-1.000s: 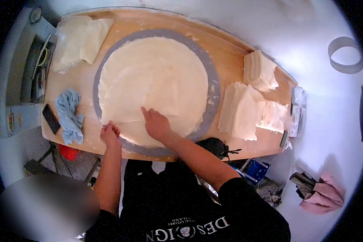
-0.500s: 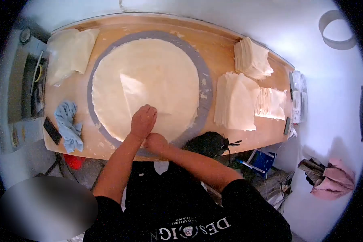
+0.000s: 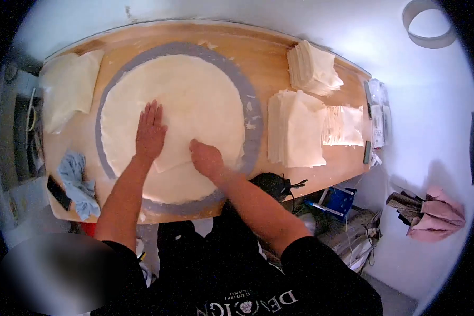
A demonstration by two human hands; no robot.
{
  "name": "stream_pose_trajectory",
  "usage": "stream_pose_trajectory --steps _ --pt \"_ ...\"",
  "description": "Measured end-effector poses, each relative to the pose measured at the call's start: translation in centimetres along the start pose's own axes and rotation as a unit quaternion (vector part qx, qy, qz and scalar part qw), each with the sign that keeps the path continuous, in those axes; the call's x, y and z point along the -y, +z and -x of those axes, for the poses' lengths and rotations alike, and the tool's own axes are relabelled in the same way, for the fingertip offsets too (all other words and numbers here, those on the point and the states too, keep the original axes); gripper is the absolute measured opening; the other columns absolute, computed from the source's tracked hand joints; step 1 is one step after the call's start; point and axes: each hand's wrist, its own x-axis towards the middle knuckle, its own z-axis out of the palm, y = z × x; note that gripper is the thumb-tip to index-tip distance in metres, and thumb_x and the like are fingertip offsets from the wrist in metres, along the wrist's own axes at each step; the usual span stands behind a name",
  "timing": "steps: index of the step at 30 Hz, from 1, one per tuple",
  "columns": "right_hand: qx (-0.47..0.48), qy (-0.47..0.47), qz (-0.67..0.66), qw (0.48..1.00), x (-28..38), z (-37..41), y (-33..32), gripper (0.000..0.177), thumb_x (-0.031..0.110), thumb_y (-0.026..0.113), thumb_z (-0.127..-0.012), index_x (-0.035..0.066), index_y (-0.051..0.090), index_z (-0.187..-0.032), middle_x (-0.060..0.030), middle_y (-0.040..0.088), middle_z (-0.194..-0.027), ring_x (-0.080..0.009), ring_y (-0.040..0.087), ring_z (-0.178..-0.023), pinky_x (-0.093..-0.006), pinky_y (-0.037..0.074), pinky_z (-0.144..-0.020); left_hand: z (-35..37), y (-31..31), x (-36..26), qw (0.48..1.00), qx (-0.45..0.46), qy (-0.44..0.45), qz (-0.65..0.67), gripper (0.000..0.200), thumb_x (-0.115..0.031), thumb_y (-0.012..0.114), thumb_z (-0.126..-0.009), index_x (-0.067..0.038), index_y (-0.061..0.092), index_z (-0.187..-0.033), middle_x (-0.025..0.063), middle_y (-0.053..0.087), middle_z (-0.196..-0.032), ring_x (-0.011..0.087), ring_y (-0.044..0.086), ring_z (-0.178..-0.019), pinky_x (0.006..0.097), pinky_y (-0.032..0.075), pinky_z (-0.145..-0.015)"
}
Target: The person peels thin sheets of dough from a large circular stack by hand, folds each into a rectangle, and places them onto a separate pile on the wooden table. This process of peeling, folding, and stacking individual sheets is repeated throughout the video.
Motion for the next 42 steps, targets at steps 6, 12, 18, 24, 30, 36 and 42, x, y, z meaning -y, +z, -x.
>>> stream_pose_trajectory --steps 6,12,18,24,30,36,42 --pt "0.022 -0.001 -0.002 1.000 0.1 0.1 -0.8 0.012 0.014 0.053 -0.086 0.009 0.051 -0.097 -0.0172 0.063 -0.081 -0.0373 0.062 -0.076 -0.0476 0.049 -0.071 -1.0 -0.3 0.8 0.999 -0.005 0.016 0.034 0.061 -0.014 0.058 -0.087 -0.006 0.034 -0.143 0.0137 0.028 -0.151 0.0315 0.026 -0.140 0.0442 0.024 -0.115" --pt "-0.195 0.097 0.010 0.976 1.2 -0.9 -2.6 0.027 0.025 0.066 -0.079 0.007 0.052 -0.093 -0.0154 0.061 -0.084 -0.0344 0.062 -0.085 -0.0451 0.050 -0.073 3.1 -4.0 -0.4 0.981 -0.122 -0.037 0.144 0.051 -0.009 0.057 -0.085 -0.005 0.045 -0.135 0.0159 0.040 -0.142 0.0340 0.037 -0.131 0.0433 0.030 -0.111" --pt "-0.080 0.150 0.022 0.985 1.3 -2.6 -1.0 0.036 0.023 0.073 -0.071 0.001 0.056 -0.093 -0.0212 0.061 -0.087 -0.0378 0.061 -0.091 -0.0451 0.051 -0.079 11.4 -1.7 -1.5 0.867 -0.144 -0.294 0.375 0.043 -0.013 0.058 -0.089 -0.002 0.049 -0.130 0.0156 0.052 -0.129 0.0264 0.049 -0.120 0.0382 0.043 -0.098" --pt "0.055 0.196 -0.472 0.858 3.8 -0.5 -7.8 0.036 0.006 0.068 -0.076 0.000 0.057 -0.109 -0.0122 0.064 -0.096 -0.0249 0.064 -0.080 -0.0380 0.053 -0.072 13.1 -2.1 -5.2 0.617 -0.092 -0.491 0.608 0.044 -0.031 0.059 -0.093 -0.002 0.052 -0.125 0.0138 0.059 -0.115 0.0232 0.059 -0.104 0.0331 0.050 -0.089" --pt "0.103 0.190 -0.615 0.758 1.4 7.7 -17.4 0.047 0.000 0.065 -0.078 -0.003 0.051 -0.123 -0.0106 0.063 -0.104 -0.0204 0.064 -0.086 -0.0333 0.055 -0.078 11.1 -8.3 -15.3 0.336 0.040 -0.442 0.831 0.052 -0.040 0.048 -0.095 -0.004 0.045 -0.132 0.0161 0.059 -0.119 0.0277 0.057 -0.113 0.0401 0.049 -0.095" --pt "0.009 0.163 -0.652 0.741 -6.8 13.2 -27.3 0.044 -0.001 0.064 -0.078 -0.003 0.053 -0.121 -0.0107 0.064 -0.110 -0.0197 0.063 -0.098 -0.0344 0.051 -0.089 4.0 -10.2 -24.0 0.478 0.140 -0.289 0.817 0.045 -0.012 0.054 -0.091 0.003 0.041 -0.132 0.0147 0.057 -0.121 0.0255 0.057 -0.112 0.0376 0.046 -0.098" --pt "-0.154 0.070 -0.603 0.780 -13.1 17.3 -34.8 0.049 -0.002 0.064 -0.077 -0.003 0.052 -0.124 -0.0127 0.065 -0.108 -0.0191 0.064 -0.092 -0.0313 0.054 -0.083 -4.3 -11.1 -33.3 0.632 0.165 -0.135 0.745 0.048 -0.005 0.060 -0.088 0.003 0.041 -0.131 0.0133 0.061 -0.116 0.0202 0.061 -0.103 0.0318 0.049 -0.088"
